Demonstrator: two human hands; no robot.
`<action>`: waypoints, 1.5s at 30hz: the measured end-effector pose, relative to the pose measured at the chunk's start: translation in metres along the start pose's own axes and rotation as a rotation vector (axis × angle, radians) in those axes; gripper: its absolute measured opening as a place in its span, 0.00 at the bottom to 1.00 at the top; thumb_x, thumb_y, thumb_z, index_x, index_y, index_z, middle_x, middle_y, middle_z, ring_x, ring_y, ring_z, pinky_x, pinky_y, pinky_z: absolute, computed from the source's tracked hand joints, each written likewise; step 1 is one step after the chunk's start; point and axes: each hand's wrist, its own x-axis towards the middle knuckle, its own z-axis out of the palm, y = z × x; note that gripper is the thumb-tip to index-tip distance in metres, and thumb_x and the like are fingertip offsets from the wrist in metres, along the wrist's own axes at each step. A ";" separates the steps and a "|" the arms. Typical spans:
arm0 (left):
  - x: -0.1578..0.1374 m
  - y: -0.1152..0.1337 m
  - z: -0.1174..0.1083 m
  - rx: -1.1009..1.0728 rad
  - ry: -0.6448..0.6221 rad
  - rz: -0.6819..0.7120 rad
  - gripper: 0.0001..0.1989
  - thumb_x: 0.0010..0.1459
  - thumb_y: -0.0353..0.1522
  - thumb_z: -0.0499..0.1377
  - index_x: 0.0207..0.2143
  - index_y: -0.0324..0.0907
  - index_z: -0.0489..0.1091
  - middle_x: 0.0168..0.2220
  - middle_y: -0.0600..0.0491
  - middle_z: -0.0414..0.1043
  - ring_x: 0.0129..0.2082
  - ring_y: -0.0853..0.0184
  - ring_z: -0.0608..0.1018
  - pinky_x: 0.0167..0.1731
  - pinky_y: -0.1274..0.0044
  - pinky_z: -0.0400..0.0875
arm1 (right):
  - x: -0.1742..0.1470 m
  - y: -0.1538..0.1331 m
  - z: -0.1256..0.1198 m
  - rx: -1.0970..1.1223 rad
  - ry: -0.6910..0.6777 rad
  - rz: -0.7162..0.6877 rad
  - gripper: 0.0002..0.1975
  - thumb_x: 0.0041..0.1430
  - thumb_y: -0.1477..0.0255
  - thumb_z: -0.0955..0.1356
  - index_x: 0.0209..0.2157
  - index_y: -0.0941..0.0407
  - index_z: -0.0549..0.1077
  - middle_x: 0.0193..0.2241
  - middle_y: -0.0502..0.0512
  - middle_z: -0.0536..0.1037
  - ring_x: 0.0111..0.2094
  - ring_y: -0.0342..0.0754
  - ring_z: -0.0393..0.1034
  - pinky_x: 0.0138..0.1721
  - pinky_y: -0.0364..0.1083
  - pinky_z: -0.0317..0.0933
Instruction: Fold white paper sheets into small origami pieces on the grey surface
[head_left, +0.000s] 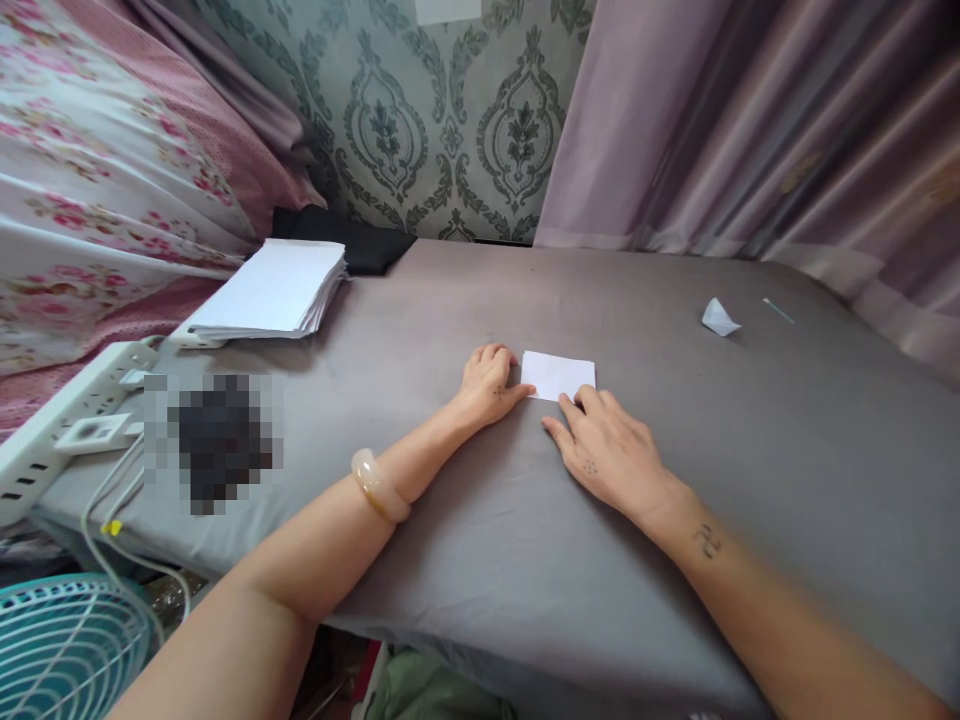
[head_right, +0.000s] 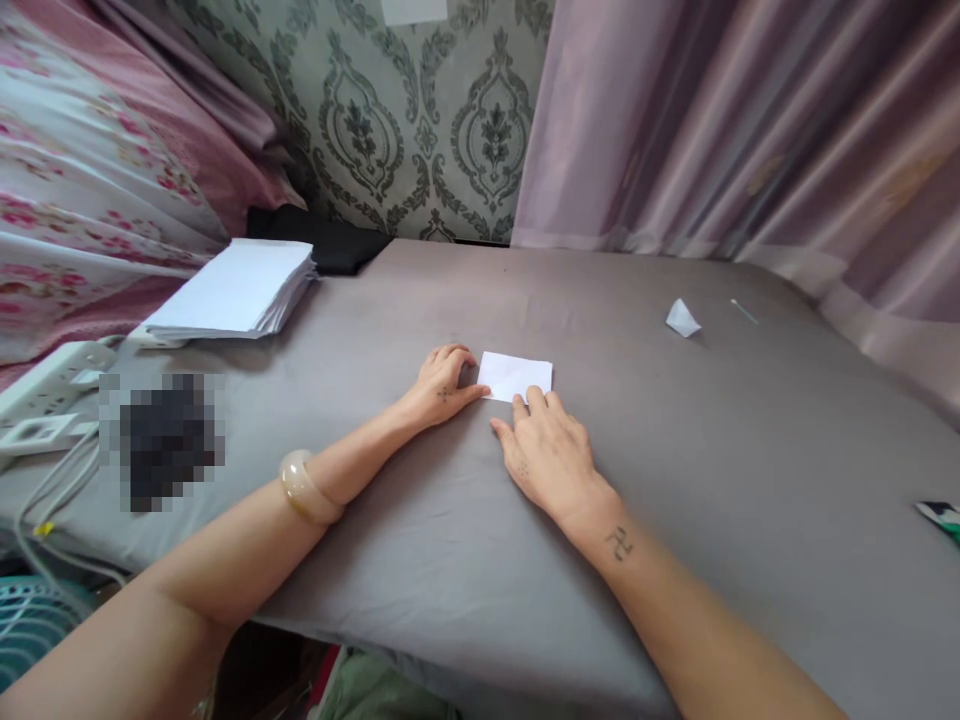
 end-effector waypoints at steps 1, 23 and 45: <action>0.000 0.001 -0.001 -0.016 -0.004 -0.008 0.19 0.54 0.38 0.63 0.44 0.38 0.66 0.55 0.41 0.64 0.57 0.53 0.62 0.56 0.63 0.59 | -0.001 0.001 -0.001 -0.012 -0.007 0.020 0.22 0.67 0.62 0.58 0.50 0.62 0.72 0.42 0.65 0.73 0.44 0.56 0.67 0.38 0.50 0.64; -0.016 0.020 -0.008 -1.057 -0.077 0.099 0.13 0.49 0.35 0.67 0.31 0.39 0.66 0.30 0.54 0.71 0.30 0.72 0.73 0.34 0.78 0.66 | 0.023 0.056 -0.009 0.765 0.443 0.136 0.28 0.49 0.64 0.73 0.53 0.54 0.69 0.47 0.59 0.76 0.50 0.56 0.69 0.54 0.58 0.59; -0.026 0.034 -0.022 -1.090 0.040 0.026 0.14 0.53 0.41 0.64 0.30 0.38 0.77 0.26 0.52 0.75 0.27 0.71 0.73 0.32 0.77 0.71 | 0.020 0.042 -0.014 1.264 0.569 0.109 0.12 0.51 0.68 0.73 0.39 0.53 0.73 0.31 0.49 0.76 0.32 0.43 0.72 0.39 0.47 0.69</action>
